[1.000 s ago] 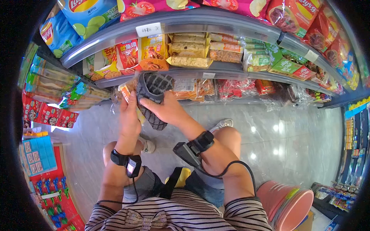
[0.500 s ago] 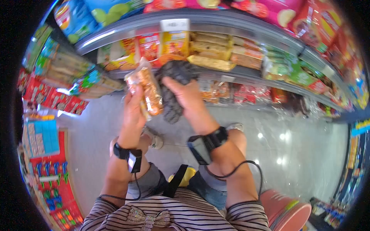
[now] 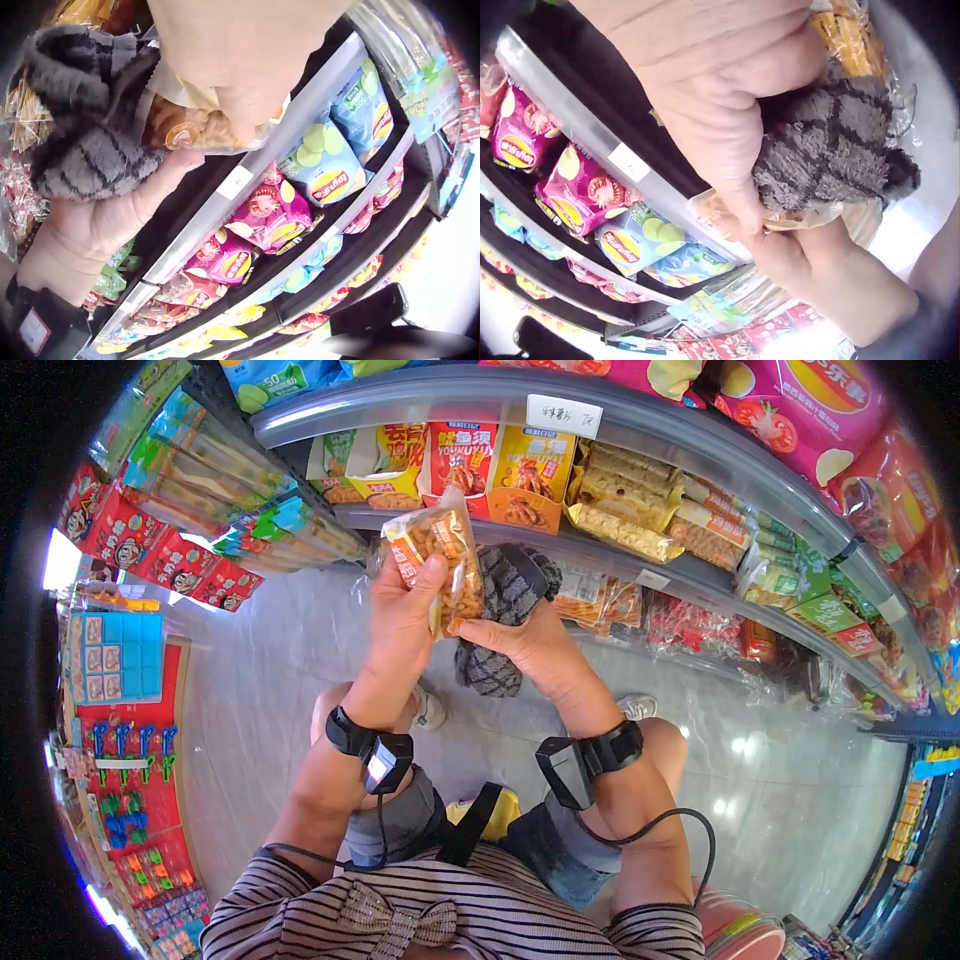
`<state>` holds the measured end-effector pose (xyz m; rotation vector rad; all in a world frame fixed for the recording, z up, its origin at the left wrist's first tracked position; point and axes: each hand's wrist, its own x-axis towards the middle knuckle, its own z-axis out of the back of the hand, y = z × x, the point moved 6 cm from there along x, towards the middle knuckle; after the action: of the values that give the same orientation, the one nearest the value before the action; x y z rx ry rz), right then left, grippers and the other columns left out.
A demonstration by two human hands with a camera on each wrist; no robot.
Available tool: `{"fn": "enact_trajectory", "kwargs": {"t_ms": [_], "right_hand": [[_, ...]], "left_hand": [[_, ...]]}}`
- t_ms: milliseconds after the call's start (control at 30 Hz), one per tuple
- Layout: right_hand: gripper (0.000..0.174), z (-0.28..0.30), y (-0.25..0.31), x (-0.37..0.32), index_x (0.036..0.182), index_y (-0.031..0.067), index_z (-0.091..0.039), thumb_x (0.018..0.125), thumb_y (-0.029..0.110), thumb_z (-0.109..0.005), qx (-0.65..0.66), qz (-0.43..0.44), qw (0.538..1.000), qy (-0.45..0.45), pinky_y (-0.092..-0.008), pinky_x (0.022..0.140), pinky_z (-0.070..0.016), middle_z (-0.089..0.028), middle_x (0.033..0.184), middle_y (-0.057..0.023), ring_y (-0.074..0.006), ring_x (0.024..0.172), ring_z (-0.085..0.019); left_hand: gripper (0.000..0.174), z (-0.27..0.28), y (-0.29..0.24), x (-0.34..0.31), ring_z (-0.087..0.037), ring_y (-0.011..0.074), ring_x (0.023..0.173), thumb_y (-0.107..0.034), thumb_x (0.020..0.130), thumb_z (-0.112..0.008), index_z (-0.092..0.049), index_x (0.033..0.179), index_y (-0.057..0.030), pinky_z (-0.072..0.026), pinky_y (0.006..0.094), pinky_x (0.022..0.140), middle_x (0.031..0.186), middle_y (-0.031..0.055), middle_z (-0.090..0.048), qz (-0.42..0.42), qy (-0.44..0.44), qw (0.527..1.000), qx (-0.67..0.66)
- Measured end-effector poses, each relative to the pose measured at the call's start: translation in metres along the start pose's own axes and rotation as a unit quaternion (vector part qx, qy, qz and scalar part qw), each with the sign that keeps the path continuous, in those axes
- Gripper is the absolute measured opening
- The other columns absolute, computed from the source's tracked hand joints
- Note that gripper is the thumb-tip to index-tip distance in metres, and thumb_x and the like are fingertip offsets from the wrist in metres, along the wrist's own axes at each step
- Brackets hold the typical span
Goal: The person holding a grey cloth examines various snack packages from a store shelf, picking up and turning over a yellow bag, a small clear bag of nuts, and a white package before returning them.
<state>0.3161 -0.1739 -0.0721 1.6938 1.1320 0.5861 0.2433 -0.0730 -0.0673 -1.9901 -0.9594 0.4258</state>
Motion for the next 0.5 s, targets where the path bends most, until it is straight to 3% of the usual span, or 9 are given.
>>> {"fn": "enact_trajectory", "kwargs": {"t_ms": [267, 400, 467, 500], "right_hand": [[0.048, 0.003, -0.013, 0.001, 0.104, -0.0032, -0.052, 0.063, 0.007, -0.074, 0.043, -0.075, 0.996, -0.016, -0.0289, 0.08, -0.046, -0.06, 0.095, -0.0083, -0.0157, 0.084, -0.058], [0.047, 0.01, -0.013, 0.002, 0.101, -0.0028, -0.054, 0.061, 0.008, -0.076, 0.015, -0.01, 0.997, -0.07, -0.0288, 0.077, -0.0462, -0.06, 0.094, -0.0083, -0.0147, 0.083, -0.058], [0.048, 0.016, -0.023, 0.005, 0.1, -0.0022, -0.055, 0.058, 0.007, -0.076, 0.022, -0.004, 0.997, -0.072, -0.0287, 0.075, -0.0465, -0.06, 0.092, -0.0061, -0.0132, 0.081, -0.057], [0.049, 0.015, -0.02, 0.003, 0.1, -0.0015, -0.054, 0.058, 0.007, -0.076, 0.022, -0.004, 0.996, -0.082, -0.0287, 0.075, -0.0463, -0.06, 0.092, -0.0049, -0.0129, 0.081, -0.057]], "left_hand": [[0.031, -0.001, -0.005, 0.002, -0.052, 0.0075, 0.082, -0.016, 0.081, -0.059, -0.048, 0.106, -0.0014, -0.0441, 0.0231, 0.073, 0.094, 0.0019, -0.056, 0.02, 0.026, 0.995, 0.095], [0.028, -0.002, -0.001, 0.001, -0.05, 0.0069, 0.082, -0.017, 0.083, -0.056, -0.051, 0.106, -0.001, -0.0427, 0.0229, 0.072, 0.093, 0.0013, -0.056, 0.039, 0.036, 0.969, 0.24], [0.027, 0.003, 0.006, -0.001, -0.05, 0.0071, 0.082, -0.018, 0.084, -0.055, -0.052, 0.105, -0.0007, -0.0424, 0.0233, 0.072, 0.093, 0.0014, -0.056, 0.091, 0.048, 0.967, 0.232], [0.027, 0.006, 0.008, -0.001, -0.051, 0.0072, 0.082, -0.019, 0.084, -0.054, -0.052, 0.104, -0.0007, -0.0423, 0.0232, 0.071, 0.093, 0.0014, -0.056, 0.07, 0.061, 0.964, 0.25]]}}
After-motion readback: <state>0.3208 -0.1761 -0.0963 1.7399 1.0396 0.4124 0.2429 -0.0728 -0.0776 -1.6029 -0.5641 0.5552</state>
